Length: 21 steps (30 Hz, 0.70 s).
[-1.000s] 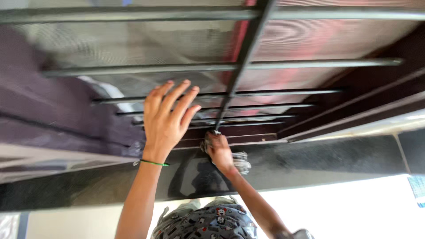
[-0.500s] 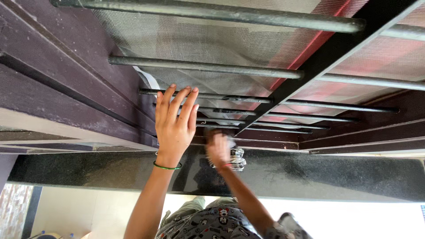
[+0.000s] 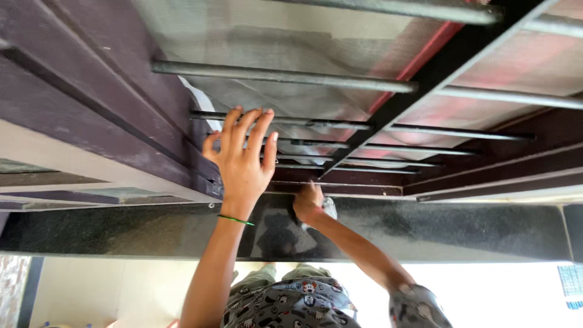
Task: The person wipes the horizontal bars of a window grille using a cloth. They clean the bars systematically from right to left and top to bottom, occasionally moving a plastic chair to adjust their position.
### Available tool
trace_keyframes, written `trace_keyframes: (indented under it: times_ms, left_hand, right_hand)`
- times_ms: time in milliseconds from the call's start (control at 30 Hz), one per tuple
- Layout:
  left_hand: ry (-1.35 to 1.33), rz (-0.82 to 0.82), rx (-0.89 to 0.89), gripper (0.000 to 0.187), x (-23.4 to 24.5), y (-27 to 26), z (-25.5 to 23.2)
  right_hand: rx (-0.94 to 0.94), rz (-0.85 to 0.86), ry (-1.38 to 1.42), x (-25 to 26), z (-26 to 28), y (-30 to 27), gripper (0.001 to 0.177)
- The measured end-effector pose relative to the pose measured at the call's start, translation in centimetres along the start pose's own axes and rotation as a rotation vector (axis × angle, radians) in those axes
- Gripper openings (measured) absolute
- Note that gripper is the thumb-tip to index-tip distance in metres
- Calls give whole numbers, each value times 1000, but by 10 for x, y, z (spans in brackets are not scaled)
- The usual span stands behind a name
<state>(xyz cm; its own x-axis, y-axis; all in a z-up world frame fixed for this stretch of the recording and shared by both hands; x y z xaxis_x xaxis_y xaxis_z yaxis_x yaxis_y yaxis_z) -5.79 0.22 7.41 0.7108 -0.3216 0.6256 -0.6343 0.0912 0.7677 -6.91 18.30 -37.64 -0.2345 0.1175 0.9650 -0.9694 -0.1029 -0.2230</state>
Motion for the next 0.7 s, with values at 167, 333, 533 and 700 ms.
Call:
trace_keyframes:
  times_ms: [167,333,533,700]
  left_hand:
    - [-42,-25,24,31,-6,-1,3]
    - [-49,-21,42,31,-6,2,2]
    - [-35,17,14,33,-10,-3,7]
    - [-56,-7,5,33,-11,4,9]
  right_hand:
    - [-1,-182,221,44,-15,-31,46]
    - [11,-639,-81,76,14,-21,44]
    - [100,-255,-346,22,10,48,21]
    - [128,-101,-630,17,15,36,25]
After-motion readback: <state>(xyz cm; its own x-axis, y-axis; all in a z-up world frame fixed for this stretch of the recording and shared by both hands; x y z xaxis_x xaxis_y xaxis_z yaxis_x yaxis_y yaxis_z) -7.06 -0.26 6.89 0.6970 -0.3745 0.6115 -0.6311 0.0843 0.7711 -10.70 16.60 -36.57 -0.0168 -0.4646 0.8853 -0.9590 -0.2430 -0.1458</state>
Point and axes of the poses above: each hand's wrist, its own y-axis towards the middle knuckle, its own x-axis out of the back of the hand, z = x × y, the point moved 9 cm from there along y, towards the middle knuckle, and after that the axes turned 11 degrees about y, right-handed, at the moved point
